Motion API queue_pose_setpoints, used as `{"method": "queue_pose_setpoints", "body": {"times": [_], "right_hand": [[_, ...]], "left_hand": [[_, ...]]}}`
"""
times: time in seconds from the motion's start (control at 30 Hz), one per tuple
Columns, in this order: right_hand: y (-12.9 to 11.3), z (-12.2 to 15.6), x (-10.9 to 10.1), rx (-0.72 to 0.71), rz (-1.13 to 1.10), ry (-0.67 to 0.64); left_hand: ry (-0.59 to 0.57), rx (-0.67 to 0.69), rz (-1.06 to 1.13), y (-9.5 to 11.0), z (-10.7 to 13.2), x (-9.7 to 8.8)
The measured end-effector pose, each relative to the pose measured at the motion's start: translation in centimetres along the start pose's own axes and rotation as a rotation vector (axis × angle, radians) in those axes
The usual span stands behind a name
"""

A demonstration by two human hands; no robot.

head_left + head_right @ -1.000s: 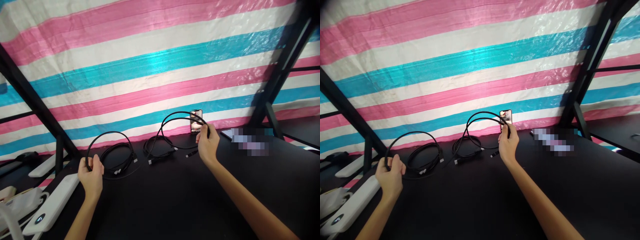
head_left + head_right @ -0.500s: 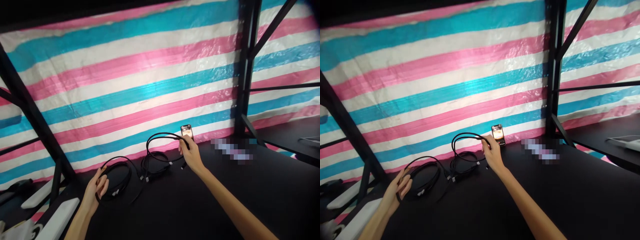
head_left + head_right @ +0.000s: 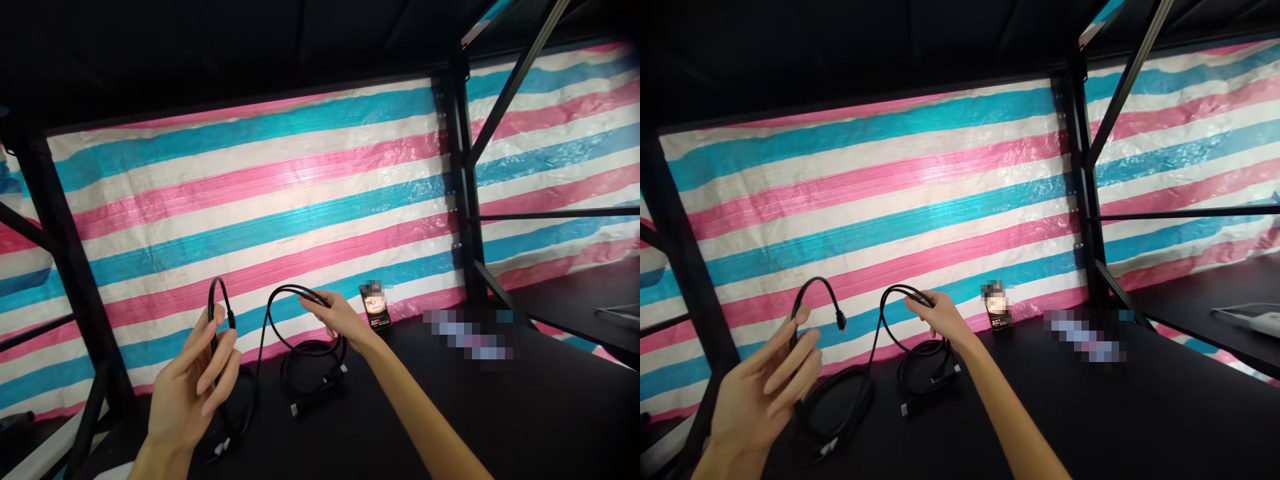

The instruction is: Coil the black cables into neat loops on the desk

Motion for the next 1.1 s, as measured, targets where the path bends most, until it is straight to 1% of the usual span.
{"method": "queue_pose_setpoints", "body": {"times": [0.07, 0.1, 0.17, 0.23, 0.3, 0.37, 0.5, 0.57, 0.63, 0.7, 0.77, 0.83, 0.9, 0.97, 1.03, 1.1], "right_hand": [[-0.4, -0.1, 0.6, 0.03, -0.034, -0.021], [-0.3, -0.2, 0.8, 0.037, -0.035, -0.039], [0.1, -0.5, 0.8, 0.038, 0.007, -0.059], [0.8, -0.8, 0.1, 0.053, 0.067, -0.025], [1.3, -1.0, -1.2, 0.064, 0.107, 0.047], [1.5, -1.0, -2.9, 0.045, 0.144, 0.149], [0.9, -0.7, -6.7, -0.076, 0.267, 0.424], [0.6, -0.3, -8.3, -0.119, 0.307, 0.503], [0.3, 0.2, -9.5, -0.15, 0.366, 0.57], [0.1, 0.6, -10.1, -0.175, 0.44, 0.636], [0.0, 0.9, -10.3, -0.186, 0.485, 0.679], [0.0, 1.0, -10.1, -0.174, 0.483, 0.682], [0.1, 1.0, -9.9, -0.141, 0.44, 0.668], [0.1, 0.9, -9.7, -0.089, 0.349, 0.641], [0.1, 0.8, -9.6, -0.041, 0.215, 0.6], [0.0, 0.7, -9.6, -0.025, 0.089, 0.558]], "left_hand": [[-0.066, -0.005, 0.045, 0.1, -0.4, 0.9], [-0.081, -0.011, 0.076, 0.0, -0.7, 1.0], [-0.066, -0.033, 0.133, -0.3, -1.3, 0.9], [-0.014, -0.059, 0.166, -0.7, -2.2, 0.2], [0.032, -0.074, 0.184, -1.2, -3.2, -0.9], [0.049, -0.055, 0.208, -1.3, -4.1, -2.1], [0.08, 0.035, 0.217, -0.3, -5.1, -4.7], [0.129, 0.072, 0.152, 0.5, -5.2, -6.0], [0.213, 0.11, 0.061, 1.1, -5.3, -7.3], [0.324, 0.157, -0.044, 1.4, -5.4, -8.5], [0.442, 0.234, -0.179, 1.6, -5.5, -9.5], [0.543, 0.333, -0.335, 1.6, -5.6, -10.1], [0.602, 0.407, -0.458, 1.7, -5.6, -10.3], [0.609, 0.425, -0.501, 1.7, -5.7, -10.1], [0.585, 0.413, -0.493, 1.6, -5.7, -9.8], [0.552, 0.405, -0.495, 1.4, -5.8, -9.5]]}}
Point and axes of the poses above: each hand's wrist, its own z-axis away from the middle knuckle, its own x-axis out of the palm, y = z × x, the point moved 2 cm from there along -z, towards the middle knuckle, and after that the axes turned 4 degrees about -y, right-handed, at the moved point
